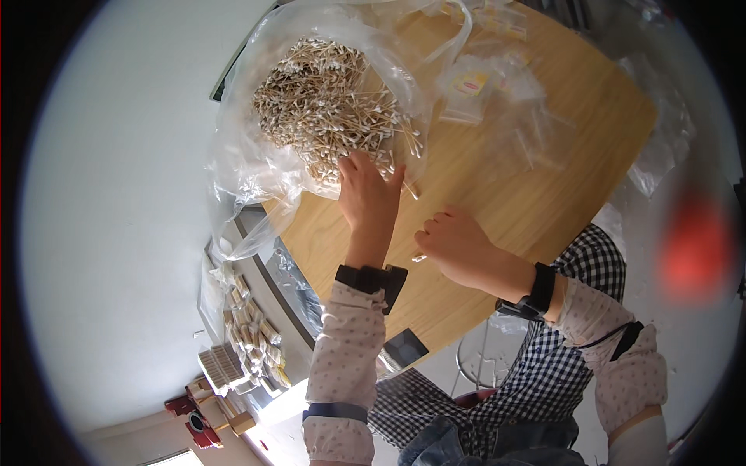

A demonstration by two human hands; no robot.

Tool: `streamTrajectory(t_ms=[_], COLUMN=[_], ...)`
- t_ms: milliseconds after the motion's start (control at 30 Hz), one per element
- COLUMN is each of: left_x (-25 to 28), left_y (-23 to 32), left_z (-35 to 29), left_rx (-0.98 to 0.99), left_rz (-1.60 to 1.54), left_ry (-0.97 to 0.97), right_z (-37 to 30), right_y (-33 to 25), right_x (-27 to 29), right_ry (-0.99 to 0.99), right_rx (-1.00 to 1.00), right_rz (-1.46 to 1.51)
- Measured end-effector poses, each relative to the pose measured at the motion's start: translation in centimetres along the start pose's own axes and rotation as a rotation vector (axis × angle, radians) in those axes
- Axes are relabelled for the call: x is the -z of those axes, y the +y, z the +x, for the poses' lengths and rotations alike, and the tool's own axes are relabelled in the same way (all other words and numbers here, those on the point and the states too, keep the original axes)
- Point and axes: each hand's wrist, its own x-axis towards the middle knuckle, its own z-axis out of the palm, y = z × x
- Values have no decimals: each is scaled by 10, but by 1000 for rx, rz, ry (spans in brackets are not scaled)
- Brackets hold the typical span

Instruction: Packaging bundles of cotton swabs into small plastic bags.

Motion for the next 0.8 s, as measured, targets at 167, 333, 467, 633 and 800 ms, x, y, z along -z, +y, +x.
streamTrajectory(t_ms=[167,333,467,633,800], left_x=[-12,-31,-42,-39,-23], left_y=[7,7,0,9,-8], left_z=[24,61,87,76,7], left_rx=[-133,-683,-770,-646,-749], left_rz=[241,-22,49,24,-107], left_ry=[99,210,205,-115,-6], right_z=[-4,-1,3,-1,-5], right_y=[0,1,-2,6,4], right_x=[2,-4,4,2,-9], right_ry=[-45,-22,-35,-92,42], right_rx=[-26,8,51,43,111], right_rz=[-29,-15,1,15,5])
